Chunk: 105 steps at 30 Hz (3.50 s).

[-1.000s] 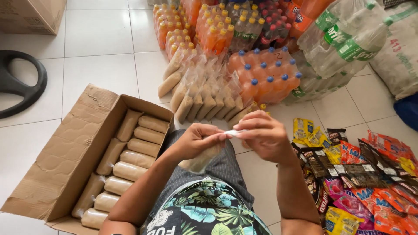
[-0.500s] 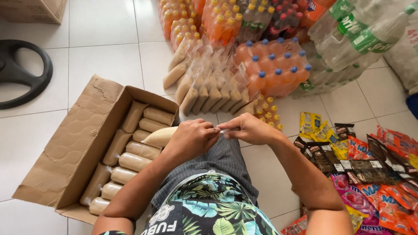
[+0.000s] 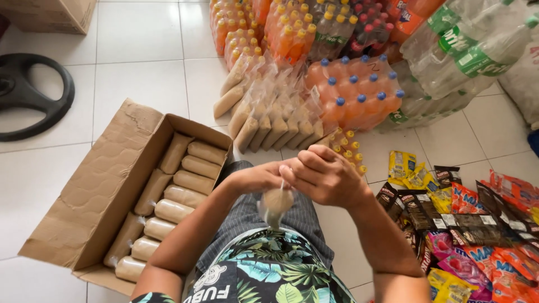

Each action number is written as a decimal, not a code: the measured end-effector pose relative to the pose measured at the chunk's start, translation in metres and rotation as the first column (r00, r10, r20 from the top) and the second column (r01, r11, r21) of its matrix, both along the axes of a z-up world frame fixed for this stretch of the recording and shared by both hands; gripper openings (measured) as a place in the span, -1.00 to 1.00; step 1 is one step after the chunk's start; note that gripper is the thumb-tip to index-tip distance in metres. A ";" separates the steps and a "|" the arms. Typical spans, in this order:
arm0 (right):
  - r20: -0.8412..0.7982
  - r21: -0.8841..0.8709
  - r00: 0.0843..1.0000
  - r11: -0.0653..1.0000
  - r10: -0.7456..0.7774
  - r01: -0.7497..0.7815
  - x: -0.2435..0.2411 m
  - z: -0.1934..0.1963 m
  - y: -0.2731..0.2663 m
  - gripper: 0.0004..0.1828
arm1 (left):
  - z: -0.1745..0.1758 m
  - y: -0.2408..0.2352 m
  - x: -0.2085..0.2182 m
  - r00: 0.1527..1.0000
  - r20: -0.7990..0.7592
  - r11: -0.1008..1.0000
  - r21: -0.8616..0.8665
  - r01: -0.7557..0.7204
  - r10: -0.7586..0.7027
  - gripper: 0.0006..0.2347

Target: Tying filled plastic bags and organizing them into a cardboard box.

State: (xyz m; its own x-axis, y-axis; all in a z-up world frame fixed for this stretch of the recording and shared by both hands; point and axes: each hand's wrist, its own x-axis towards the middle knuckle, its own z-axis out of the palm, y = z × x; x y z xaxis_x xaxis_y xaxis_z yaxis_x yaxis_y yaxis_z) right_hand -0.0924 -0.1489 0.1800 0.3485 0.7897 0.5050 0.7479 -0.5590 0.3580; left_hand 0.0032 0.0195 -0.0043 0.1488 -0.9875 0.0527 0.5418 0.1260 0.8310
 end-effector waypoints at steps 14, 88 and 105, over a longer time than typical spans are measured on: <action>-0.349 0.711 0.937 0.654 0.013 0.256 -0.014 -0.035 -0.051 -0.92 | 0.165 0.009 -0.021 -0.513 0.606 0.753 -0.645 0.130 0.608 -0.83; -0.928 0.351 0.287 0.308 0.236 0.884 0.031 -0.451 -0.024 -0.67 | -0.264 -0.060 0.030 0.809 0.572 0.104 0.820 -0.563 -0.132 -0.56; -0.907 0.236 0.068 0.369 0.415 0.899 0.085 -0.444 -0.046 -0.83 | -0.314 -0.045 0.045 0.717 0.691 0.382 0.639 -0.667 0.096 -0.77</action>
State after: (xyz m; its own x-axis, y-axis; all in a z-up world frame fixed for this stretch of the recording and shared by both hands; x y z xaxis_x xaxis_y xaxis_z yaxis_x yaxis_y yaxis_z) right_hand -0.0075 -0.1944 -0.2641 0.9520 0.0161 -0.3056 -0.2968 -0.1938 -0.9351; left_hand 0.0486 -0.0257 -0.3184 0.7549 -0.4116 -0.5106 0.1359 -0.6635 0.7357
